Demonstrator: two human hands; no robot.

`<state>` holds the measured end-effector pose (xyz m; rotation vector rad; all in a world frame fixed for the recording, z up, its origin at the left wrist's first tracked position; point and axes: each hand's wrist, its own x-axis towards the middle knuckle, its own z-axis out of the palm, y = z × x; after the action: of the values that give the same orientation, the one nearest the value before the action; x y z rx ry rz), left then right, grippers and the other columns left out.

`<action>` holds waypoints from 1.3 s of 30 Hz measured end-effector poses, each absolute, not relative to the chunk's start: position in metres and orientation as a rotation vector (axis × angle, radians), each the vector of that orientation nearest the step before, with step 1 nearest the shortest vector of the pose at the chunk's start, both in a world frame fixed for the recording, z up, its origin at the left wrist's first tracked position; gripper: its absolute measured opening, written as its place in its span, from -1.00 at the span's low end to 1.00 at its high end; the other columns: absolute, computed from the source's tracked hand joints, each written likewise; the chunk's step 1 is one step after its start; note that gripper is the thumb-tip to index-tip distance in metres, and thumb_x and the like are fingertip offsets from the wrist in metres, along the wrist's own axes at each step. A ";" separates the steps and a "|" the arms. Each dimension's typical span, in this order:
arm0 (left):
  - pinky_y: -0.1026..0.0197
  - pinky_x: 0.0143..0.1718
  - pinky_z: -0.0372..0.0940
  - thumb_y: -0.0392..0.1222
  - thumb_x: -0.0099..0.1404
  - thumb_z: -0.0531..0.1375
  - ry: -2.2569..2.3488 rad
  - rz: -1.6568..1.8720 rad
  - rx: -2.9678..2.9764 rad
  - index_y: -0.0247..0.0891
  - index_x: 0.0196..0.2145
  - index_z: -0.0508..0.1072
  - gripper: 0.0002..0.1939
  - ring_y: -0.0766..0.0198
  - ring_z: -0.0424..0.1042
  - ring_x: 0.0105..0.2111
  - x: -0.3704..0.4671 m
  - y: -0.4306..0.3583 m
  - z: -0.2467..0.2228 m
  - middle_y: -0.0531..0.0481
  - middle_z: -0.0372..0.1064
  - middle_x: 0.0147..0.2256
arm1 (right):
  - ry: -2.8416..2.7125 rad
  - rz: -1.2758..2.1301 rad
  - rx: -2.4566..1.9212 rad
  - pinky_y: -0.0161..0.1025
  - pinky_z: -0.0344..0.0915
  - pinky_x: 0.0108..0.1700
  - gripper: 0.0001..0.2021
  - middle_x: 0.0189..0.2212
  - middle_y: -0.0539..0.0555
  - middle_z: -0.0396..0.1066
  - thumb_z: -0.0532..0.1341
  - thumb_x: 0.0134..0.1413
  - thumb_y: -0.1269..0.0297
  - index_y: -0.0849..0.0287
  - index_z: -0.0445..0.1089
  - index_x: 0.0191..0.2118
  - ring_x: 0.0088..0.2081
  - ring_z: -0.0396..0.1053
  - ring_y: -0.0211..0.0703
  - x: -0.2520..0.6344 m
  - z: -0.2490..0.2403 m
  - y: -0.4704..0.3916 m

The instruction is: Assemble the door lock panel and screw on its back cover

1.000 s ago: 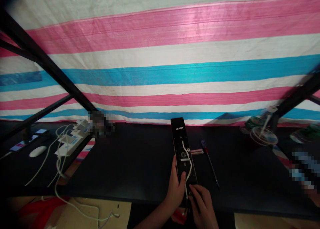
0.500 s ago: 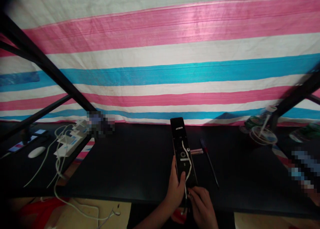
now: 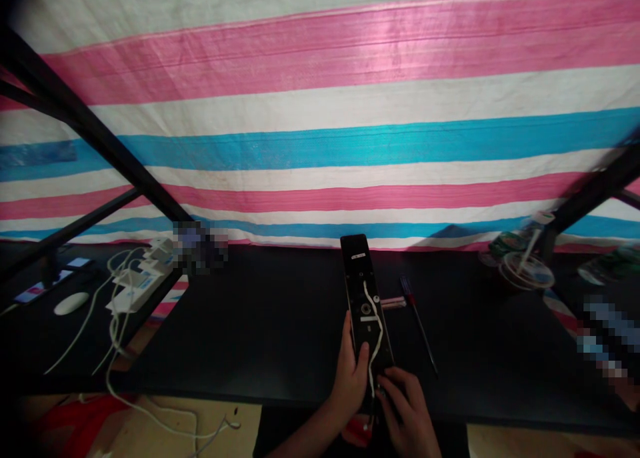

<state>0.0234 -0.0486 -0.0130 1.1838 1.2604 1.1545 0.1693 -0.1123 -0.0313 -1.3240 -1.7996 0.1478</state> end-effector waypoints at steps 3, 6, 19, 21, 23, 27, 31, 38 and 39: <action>0.07 0.46 -0.20 -0.07 0.49 0.00 1.268 1.152 1.158 -0.21 0.46 -0.08 -0.33 0.16 -0.16 0.47 0.024 -0.049 -0.012 -0.11 -0.17 0.48 | -1.794 0.114 -1.281 -0.18 0.57 -0.21 -0.81 -0.22 0.15 0.51 0.19 0.35 0.22 0.06 0.57 -0.12 -0.20 0.54 -0.08 0.169 -0.031 -0.110; 0.07 0.46 -0.21 -0.06 0.49 0.00 1.276 1.145 1.166 -0.21 0.46 -0.07 -0.33 0.15 -0.16 0.47 0.024 -0.049 -0.011 -0.11 -0.16 0.48 | -1.729 0.059 -1.260 -0.21 0.55 -0.28 -0.83 -0.29 0.13 0.50 0.22 0.33 0.22 0.08 0.57 -0.17 -0.28 0.52 -0.11 0.162 -0.032 -0.108; 0.02 0.46 -0.21 -0.12 0.49 -0.02 1.273 1.147 1.182 -0.24 0.46 -0.08 -0.34 0.13 -0.16 0.47 0.023 -0.049 -0.009 -0.13 -0.16 0.48 | -1.791 0.161 -1.291 -0.17 0.56 -0.16 -0.77 -0.15 0.19 0.49 0.21 0.32 0.24 0.09 0.52 0.01 -0.15 0.53 -0.04 0.165 -0.031 -0.110; 0.03 0.47 -0.21 -0.13 0.48 -0.01 1.265 1.156 1.170 -0.21 0.46 -0.08 -0.33 0.14 -0.17 0.47 0.023 -0.049 -0.009 -0.10 -0.15 0.48 | -1.814 0.171 -1.254 -0.19 0.55 -0.19 -0.79 -0.19 0.16 0.49 0.19 0.34 0.29 0.08 0.53 -0.01 -0.18 0.53 -0.08 0.167 -0.031 -0.110; 0.04 0.47 -0.21 -0.13 0.48 -0.01 1.254 1.166 1.170 -0.19 0.46 -0.07 -0.33 0.14 -0.17 0.47 0.023 -0.050 -0.008 -0.08 -0.15 0.48 | -1.801 0.152 -1.226 -0.21 0.54 -0.22 -0.83 -0.24 0.14 0.49 0.19 0.34 0.31 0.08 0.54 -0.09 -0.23 0.52 -0.10 0.166 -0.031 -0.109; 0.06 0.46 -0.21 -0.13 0.48 -0.02 1.263 1.158 1.185 -0.21 0.46 -0.07 -0.34 0.15 -0.16 0.47 0.023 -0.050 -0.007 -0.09 -0.17 0.48 | -1.738 0.101 -1.239 -0.23 0.53 -0.25 -0.86 -0.27 0.14 0.48 0.21 0.33 0.29 0.10 0.54 -0.16 -0.26 0.51 -0.12 0.158 -0.031 -0.108; 0.07 0.46 -0.23 -0.15 0.49 -0.05 1.273 1.149 1.208 -0.27 0.46 -0.09 -0.35 0.18 -0.18 0.47 0.022 -0.049 -0.009 -0.13 -0.20 0.49 | -1.731 0.127 -1.265 -0.24 0.54 -0.27 -0.87 -0.29 0.14 0.47 0.23 0.31 0.25 0.11 0.54 -0.20 -0.28 0.51 -0.12 0.157 -0.028 -0.109; 0.05 0.46 -0.22 -0.12 0.48 0.00 1.254 1.171 1.200 -0.24 0.46 -0.08 -0.32 0.13 -0.15 0.46 0.023 -0.049 -0.015 -0.12 -0.17 0.48 | -1.799 0.192 -1.198 -0.26 0.55 -0.17 -0.79 -0.22 0.15 0.54 0.16 0.37 0.29 0.07 0.54 -0.04 -0.20 0.55 -0.12 0.162 -0.018 -0.111; 0.06 0.46 -0.22 -0.12 0.47 0.00 1.255 1.173 1.197 -0.25 0.46 -0.08 -0.32 0.13 -0.15 0.46 0.023 -0.049 -0.015 -0.12 -0.17 0.48 | -1.783 0.182 -1.174 -0.26 0.55 -0.18 -0.81 -0.25 0.13 0.55 0.17 0.36 0.31 0.07 0.55 -0.08 -0.22 0.56 -0.13 0.161 -0.017 -0.110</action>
<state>0.0227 -0.0491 -0.0149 1.1967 1.2550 1.1725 0.1608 -0.1103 -0.0166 -1.1742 -1.7832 0.1822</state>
